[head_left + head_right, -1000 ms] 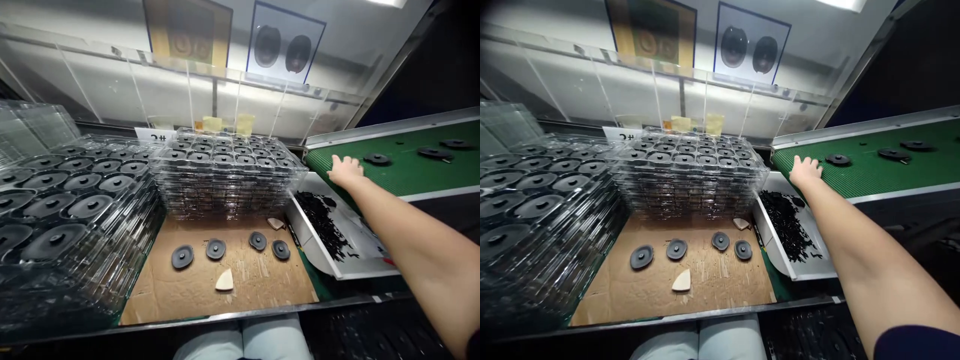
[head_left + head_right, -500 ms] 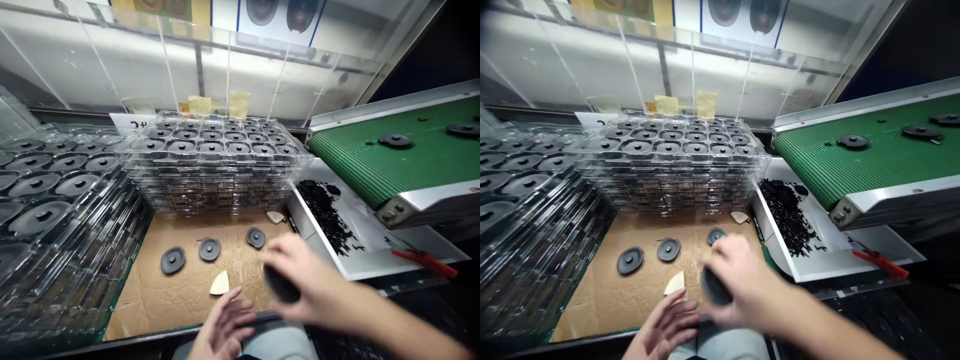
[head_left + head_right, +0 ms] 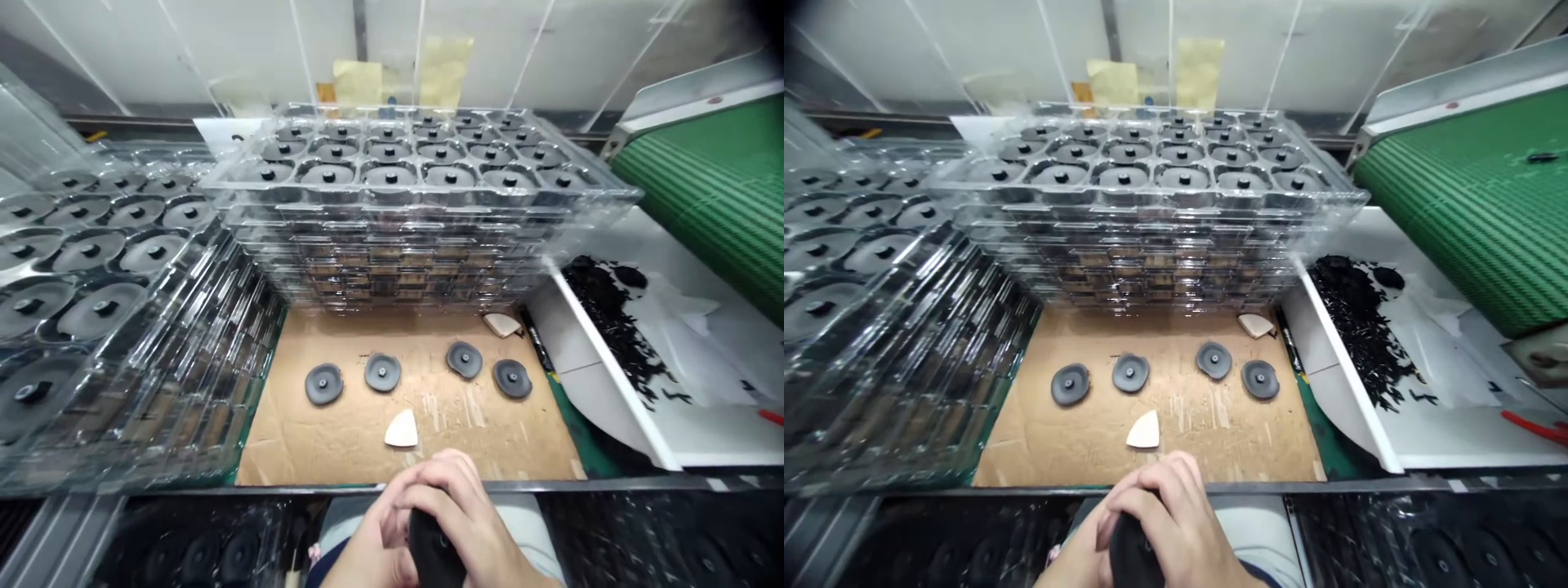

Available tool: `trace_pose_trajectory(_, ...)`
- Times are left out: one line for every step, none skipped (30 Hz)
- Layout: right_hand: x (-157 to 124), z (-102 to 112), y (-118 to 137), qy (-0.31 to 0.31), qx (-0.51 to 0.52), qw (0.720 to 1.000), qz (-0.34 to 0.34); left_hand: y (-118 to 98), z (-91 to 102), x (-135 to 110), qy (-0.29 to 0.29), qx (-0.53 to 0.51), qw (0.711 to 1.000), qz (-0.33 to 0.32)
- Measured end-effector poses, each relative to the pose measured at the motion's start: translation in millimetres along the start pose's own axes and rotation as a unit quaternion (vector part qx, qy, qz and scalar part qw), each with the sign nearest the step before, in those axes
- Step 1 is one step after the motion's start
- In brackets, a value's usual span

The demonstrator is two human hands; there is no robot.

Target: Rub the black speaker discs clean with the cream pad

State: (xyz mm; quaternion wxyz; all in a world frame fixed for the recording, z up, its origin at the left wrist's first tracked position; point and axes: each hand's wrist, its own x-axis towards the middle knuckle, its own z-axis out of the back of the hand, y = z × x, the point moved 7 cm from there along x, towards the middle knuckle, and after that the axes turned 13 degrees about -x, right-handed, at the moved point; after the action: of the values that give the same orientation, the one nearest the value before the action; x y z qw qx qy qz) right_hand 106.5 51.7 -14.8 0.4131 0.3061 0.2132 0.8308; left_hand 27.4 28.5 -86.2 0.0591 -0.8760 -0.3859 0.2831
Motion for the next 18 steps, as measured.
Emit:
trace_pose_trajectory(2,0,1,-0.008,-0.013,1.0,0.004,-2,0.3,-3,-0.013,-0.026,1.0,-0.001)
trace_pose_trajectory(4,1,1,-0.013,-0.031,0.999,0.005,-6,1.1,-6,-0.028,-0.055,0.998,-0.006)
trace_pose_trajectory(5,1,-2,-0.013,-0.057,0.998,-0.004,-11,2.3,-9,-0.042,-0.082,0.996,-0.015)
trace_pose_trajectory(6,1,-8,-0.011,-0.088,0.996,-0.027,-18,4.2,-13,-0.054,-0.106,0.993,-0.028)
trace_pose_trajectory(6,-1,-17,-0.004,-0.117,0.991,-0.06,-25,6.7,-17,-0.063,-0.125,0.989,-0.047)
trace_pose_trajectory(6,-5,-28,0.006,-0.141,0.986,-0.092,-33,9.7,-21,-0.069,-0.141,0.985,-0.068)
trace_pose_trajectory(5,-11,-39,0.013,-0.158,0.98,-0.119,-41,13.3,-24,-0.074,-0.156,0.981,-0.09)
trace_pose_trajectory(5,-18,-49,0.014,-0.166,0.976,-0.136,-48,17.1,-27,-0.078,-0.169,0.976,-0.113)
trace_pose_trajectory(6,-28,-57,0.018,-0.166,0.976,-0.139,-54,20.9,-30,-0.082,-0.181,0.971,-0.133)
trace_pose_trajectory(8,-38,-63,0.024,-0.159,0.978,-0.133,-59,24.0,-32,-0.084,-0.189,0.967,-0.149)
trace_pose_trajectory(10,-48,-69,0.026,-0.154,0.98,-0.128,-62,26.1,-33,-0.084,-0.197,0.964,-0.16)
trace_pose_trajectory(13,-55,-74,0.024,-0.149,0.98,-0.126,-64,27.2,-34,-0.082,-0.203,0.961,-0.168)
trace_pose_trajectory(17,-60,-77,0.019,-0.144,0.981,-0.127,-66,27.5,-35,-0.079,-0.209,0.959,-0.176)
trace_pose_trajectory(20,-62,-79,0.013,-0.139,0.982,-0.13,-67,27.4,-35,-0.077,-0.214,0.956,-0.184)
trace_pose_trajectory(24,-62,-79,0.009,-0.132,0.982,-0.133,-68,27.1,-36,-0.077,-0.219,0.953,-0.193)
trace_pose_trajectory(26,-61,-76,0.007,-0.124,0.983,-0.136,-69,26.6,-36,-0.078,-0.222,0.951,-0.202)
trace_pose_trajectory(27,-59,-72,0.005,-0.115,0.984,-0.138,-70,26.5,-37,-0.082,-0.224,0.948,-0.21)
trace_pose_trajectory(27,-56,-66,0.004,-0.104,0.985,-0.139,-71,26.9,-38,-0.091,-0.224,0.946,-0.216)
